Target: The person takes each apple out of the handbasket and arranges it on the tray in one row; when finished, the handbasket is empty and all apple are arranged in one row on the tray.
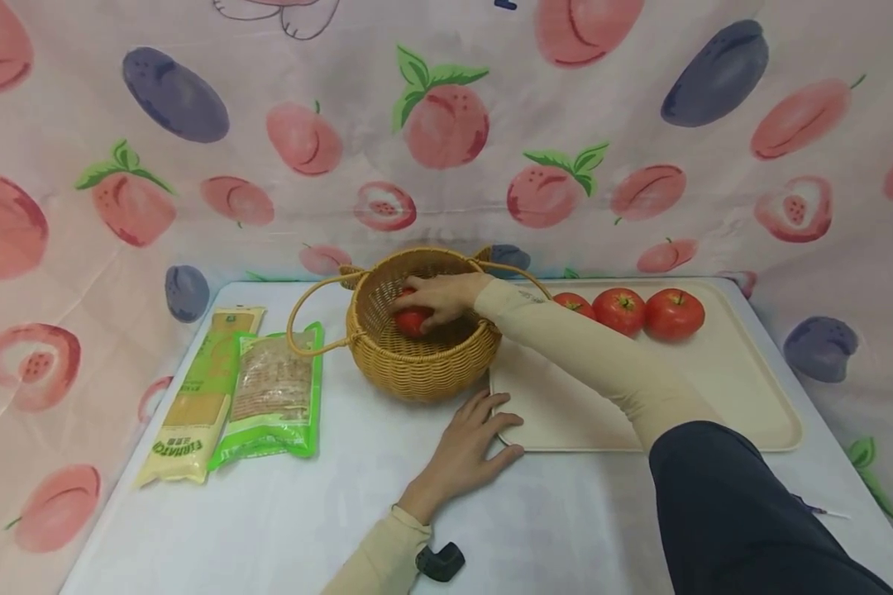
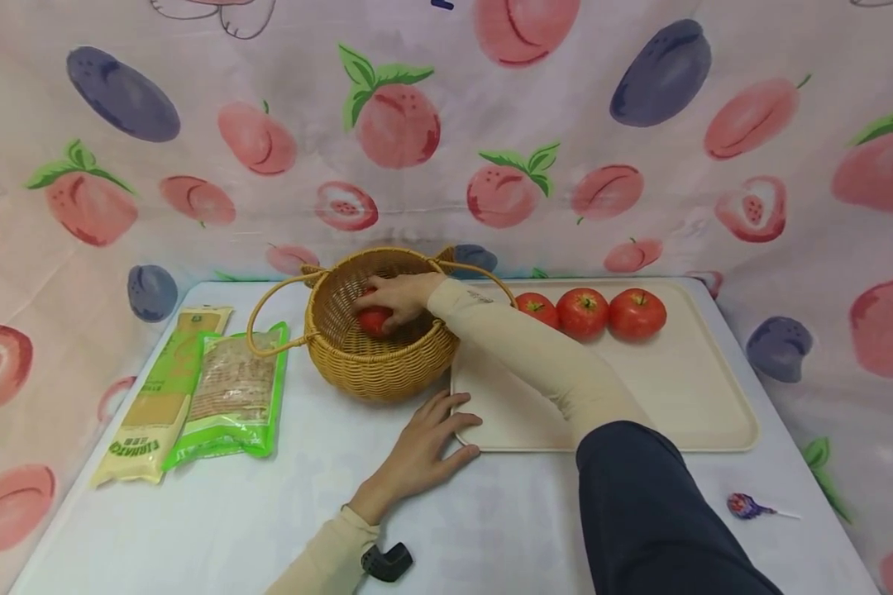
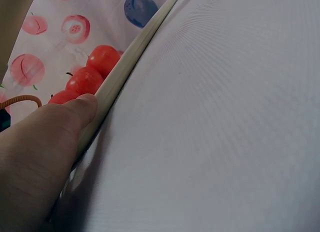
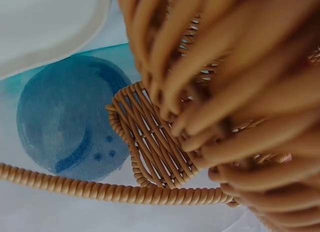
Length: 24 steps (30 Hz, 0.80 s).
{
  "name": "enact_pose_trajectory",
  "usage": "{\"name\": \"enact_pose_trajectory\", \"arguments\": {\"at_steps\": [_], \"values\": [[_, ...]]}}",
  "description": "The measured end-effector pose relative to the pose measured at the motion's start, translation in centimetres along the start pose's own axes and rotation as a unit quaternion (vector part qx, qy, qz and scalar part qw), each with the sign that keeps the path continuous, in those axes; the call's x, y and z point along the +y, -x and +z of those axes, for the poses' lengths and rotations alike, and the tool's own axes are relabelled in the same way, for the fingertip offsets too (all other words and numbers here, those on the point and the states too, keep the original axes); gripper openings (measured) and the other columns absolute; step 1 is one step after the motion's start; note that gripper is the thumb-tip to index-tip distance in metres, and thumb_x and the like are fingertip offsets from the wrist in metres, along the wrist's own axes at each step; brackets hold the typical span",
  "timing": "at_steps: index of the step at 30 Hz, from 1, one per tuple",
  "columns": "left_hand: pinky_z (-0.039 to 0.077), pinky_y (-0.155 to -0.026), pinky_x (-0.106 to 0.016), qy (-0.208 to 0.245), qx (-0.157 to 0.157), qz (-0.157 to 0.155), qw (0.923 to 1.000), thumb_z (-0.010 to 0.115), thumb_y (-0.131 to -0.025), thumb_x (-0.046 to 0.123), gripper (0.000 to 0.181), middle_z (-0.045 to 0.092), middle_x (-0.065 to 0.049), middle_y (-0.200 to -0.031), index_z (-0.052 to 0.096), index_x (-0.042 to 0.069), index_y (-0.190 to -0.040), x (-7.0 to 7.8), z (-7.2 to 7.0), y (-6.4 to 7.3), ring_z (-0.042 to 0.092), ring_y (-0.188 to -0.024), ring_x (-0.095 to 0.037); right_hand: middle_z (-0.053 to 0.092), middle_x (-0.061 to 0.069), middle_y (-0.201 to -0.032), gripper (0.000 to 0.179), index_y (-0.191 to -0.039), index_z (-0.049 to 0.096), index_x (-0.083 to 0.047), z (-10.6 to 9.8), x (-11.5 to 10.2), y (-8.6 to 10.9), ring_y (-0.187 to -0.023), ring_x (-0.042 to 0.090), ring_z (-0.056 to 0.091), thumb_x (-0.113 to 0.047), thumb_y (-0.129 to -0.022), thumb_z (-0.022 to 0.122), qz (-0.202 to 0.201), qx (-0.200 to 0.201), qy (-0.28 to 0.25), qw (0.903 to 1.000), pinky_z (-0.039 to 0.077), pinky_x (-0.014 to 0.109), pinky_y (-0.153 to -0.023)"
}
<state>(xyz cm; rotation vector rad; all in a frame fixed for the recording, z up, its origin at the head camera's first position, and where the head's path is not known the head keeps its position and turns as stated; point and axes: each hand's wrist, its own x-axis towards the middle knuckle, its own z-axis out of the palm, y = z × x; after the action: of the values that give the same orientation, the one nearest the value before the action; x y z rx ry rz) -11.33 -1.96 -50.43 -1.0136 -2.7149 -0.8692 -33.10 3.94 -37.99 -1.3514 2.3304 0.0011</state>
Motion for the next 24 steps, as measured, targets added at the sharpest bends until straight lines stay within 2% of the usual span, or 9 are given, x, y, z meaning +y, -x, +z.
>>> {"name": "enact_pose_trajectory", "arguments": {"at_steps": [3,11,19,24], "values": [[0.032,-0.112,-0.048,-0.002,-0.001,0.000,1.0000,0.054,-0.091,0.049,0.036,0.043,-0.002,-0.143,0.057,0.029,-0.121,0.0,0.1,0.1,0.032,-0.139,-0.030,0.027,0.012,-0.146,0.061,-0.145,0.033,-0.032,0.1,0.0,0.0,-0.124,0.033,0.046,-0.038,-0.091,0.060,-0.001,0.000,-0.002,1.0000,0.040,0.049,-0.105],[0.032,-0.112,-0.049,-0.003,0.001,0.003,1.0000,0.056,-0.091,0.048,0.035,0.044,-0.003,-0.143,0.057,0.028,-0.120,-0.1,-0.1,-0.1,0.033,-0.139,-0.032,0.029,0.014,-0.146,0.060,-0.144,0.036,-0.031,-0.3,-0.1,0.4,-0.129,0.030,0.040,-0.034,-0.090,0.062,-0.003,0.004,0.000,1.0000,0.036,0.051,-0.107],[0.033,-0.111,-0.049,-0.006,-0.002,-0.001,1.0000,0.055,-0.091,0.048,0.035,0.044,-0.002,-0.143,0.057,0.028,-0.120,0.0,-0.2,-0.1,0.032,-0.139,-0.031,0.037,0.012,-0.129,0.058,-0.141,0.041,-0.029,-0.5,0.0,0.7,-0.110,0.030,0.053,-0.037,-0.088,0.063,-0.006,0.006,-0.002,1.0000,0.046,0.045,-0.098],[0.033,-0.111,-0.049,-0.006,-0.004,-0.002,1.0000,0.054,-0.092,0.049,0.036,0.044,-0.002,-0.143,0.057,0.028,-0.120,0.0,-0.1,0.0,0.032,-0.139,-0.031,0.039,0.011,-0.125,0.059,-0.140,0.042,-0.028,-0.6,0.1,1.0,-0.107,0.026,0.053,-0.038,-0.086,0.063,-0.016,0.022,-0.002,0.9996,0.048,0.041,-0.095]]}}
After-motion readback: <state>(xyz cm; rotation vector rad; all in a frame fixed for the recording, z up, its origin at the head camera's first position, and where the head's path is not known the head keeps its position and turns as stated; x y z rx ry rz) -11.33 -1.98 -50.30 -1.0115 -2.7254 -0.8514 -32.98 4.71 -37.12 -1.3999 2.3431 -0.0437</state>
